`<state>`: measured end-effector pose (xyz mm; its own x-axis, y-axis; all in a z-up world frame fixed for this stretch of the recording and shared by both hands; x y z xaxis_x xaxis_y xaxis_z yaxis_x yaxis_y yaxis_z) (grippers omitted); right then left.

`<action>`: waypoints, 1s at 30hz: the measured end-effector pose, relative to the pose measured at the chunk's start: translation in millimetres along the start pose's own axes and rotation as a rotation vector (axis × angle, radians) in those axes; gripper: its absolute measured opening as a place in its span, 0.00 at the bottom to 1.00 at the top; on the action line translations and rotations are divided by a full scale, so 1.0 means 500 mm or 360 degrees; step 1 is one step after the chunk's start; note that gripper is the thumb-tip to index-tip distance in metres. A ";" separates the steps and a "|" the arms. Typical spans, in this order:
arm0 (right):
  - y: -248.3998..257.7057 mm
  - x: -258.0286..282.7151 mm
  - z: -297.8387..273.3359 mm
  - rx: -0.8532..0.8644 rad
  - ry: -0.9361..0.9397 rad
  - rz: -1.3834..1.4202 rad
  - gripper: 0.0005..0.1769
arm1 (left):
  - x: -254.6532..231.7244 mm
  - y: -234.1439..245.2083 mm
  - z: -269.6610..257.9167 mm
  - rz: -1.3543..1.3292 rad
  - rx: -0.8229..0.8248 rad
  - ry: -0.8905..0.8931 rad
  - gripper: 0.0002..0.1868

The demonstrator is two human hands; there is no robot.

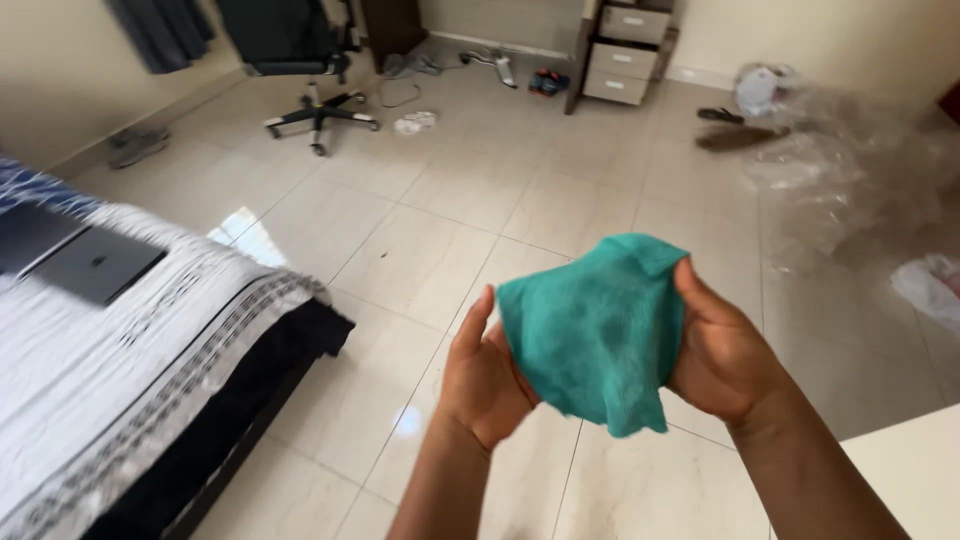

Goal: Cleaning a wooden desk with a damp microfiber cloth.

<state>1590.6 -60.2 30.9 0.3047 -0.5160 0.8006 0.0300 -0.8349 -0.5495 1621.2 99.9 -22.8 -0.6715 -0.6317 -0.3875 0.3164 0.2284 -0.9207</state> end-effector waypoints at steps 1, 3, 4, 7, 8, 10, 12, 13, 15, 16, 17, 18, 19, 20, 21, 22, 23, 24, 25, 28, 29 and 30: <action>0.018 0.012 0.022 -0.0022 0.0021 0.0011 0.36 | -0.027 -0.015 0.027 0.0005 0.0012 0.0030 0.44; 0.063 0.040 0.065 -0.0124 0.0144 0.0127 0.34 | -0.073 -0.017 0.073 0.0380 -0.0212 0.0267 0.34; 0.096 0.042 0.091 -0.0141 0.0164 0.0134 0.34 | -0.096 -0.015 0.105 0.0387 -0.0198 0.0289 0.34; 0.205 0.040 0.180 -0.0059 0.0239 0.0279 0.30 | -0.165 0.013 0.192 0.0473 -0.0281 0.0328 0.30; 0.247 0.040 0.219 0.0056 0.0287 0.0326 0.26 | -0.194 0.022 0.227 0.0510 -0.0248 0.0304 0.28; 0.308 0.052 0.289 0.0174 0.0346 0.0367 0.23 | -0.245 0.032 0.302 0.0554 -0.0205 0.0278 0.26; 0.346 0.080 0.366 0.0114 0.0397 0.0330 0.18 | -0.308 0.044 0.379 0.0675 -0.0214 0.0281 0.25; 0.332 0.111 0.406 0.0127 0.0397 0.0328 0.18 | -0.336 0.058 0.418 0.0681 -0.0216 0.0270 0.25; 0.340 0.166 0.478 -0.0293 0.0340 0.0211 0.17 | -0.405 0.078 0.495 0.0661 -0.0207 0.0150 0.24; 0.323 0.194 0.518 -0.0278 0.0346 0.0222 0.17 | -0.439 0.073 0.524 0.0679 -0.0212 0.0145 0.24; 0.321 0.228 0.555 -0.0406 0.0329 0.0162 0.18 | -0.475 0.076 0.552 0.0825 -0.0320 0.0169 0.25; 0.320 0.258 0.590 -0.0534 0.0311 0.0102 0.20 | -0.510 0.080 0.577 0.0969 -0.0430 0.0192 0.25; 0.314 0.284 0.641 -0.0520 0.0315 0.0096 0.20 | -0.537 0.096 0.612 0.0973 -0.0429 0.0177 0.25; 0.302 0.305 0.696 -0.0432 0.0279 0.0027 0.21 | -0.570 0.121 0.638 0.1209 -0.0555 0.0221 0.25; 0.292 0.318 0.739 -0.0360 0.0229 -0.0035 0.23 | -0.595 0.146 0.659 0.1435 -0.0690 0.0286 0.25; 0.277 0.327 0.778 -0.0362 0.0220 -0.0034 0.23 | -0.618 0.162 0.684 0.1429 -0.0696 0.0291 0.25; 0.241 0.330 0.824 -0.0183 0.0121 -0.0117 0.25 | -0.641 0.178 0.704 0.1418 -0.0720 0.0294 0.26; 0.203 0.331 0.866 -0.0003 0.0019 -0.0198 0.27 | -0.665 0.193 0.722 0.1408 -0.0743 0.0297 0.26; 0.184 0.331 0.907 0.0004 0.0024 -0.0197 0.27 | -0.688 0.206 0.744 0.1414 -0.0745 0.0291 0.26; 0.103 0.312 1.028 0.0360 -0.0150 -0.0252 0.31 | -0.751 0.249 0.797 0.1549 -0.0856 0.0417 0.28; 0.084 0.309 1.068 0.0445 -0.0200 -0.0261 0.34 | -0.766 0.251 0.819 0.1580 -0.0779 0.0495 0.29; 0.064 0.306 1.108 0.0530 -0.0251 -0.0270 0.37 | -0.781 0.254 0.840 0.1611 -0.0701 0.0571 0.30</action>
<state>2165.7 -59.9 3.3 0.4106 -0.3187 0.8543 0.3911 -0.7848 -0.4808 2205.1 64.3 31.0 -0.4182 0.2177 -0.8819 0.6044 0.7914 -0.0913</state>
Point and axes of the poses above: each hand's wrist, its own z-axis towards the middle knuckle, its own y-axis out of the back of the hand, x = y × z, the point moved 8 cm from there along z, towards the middle knuckle, and after that the axes turned 13 degrees about x, right-handed, at the moved point
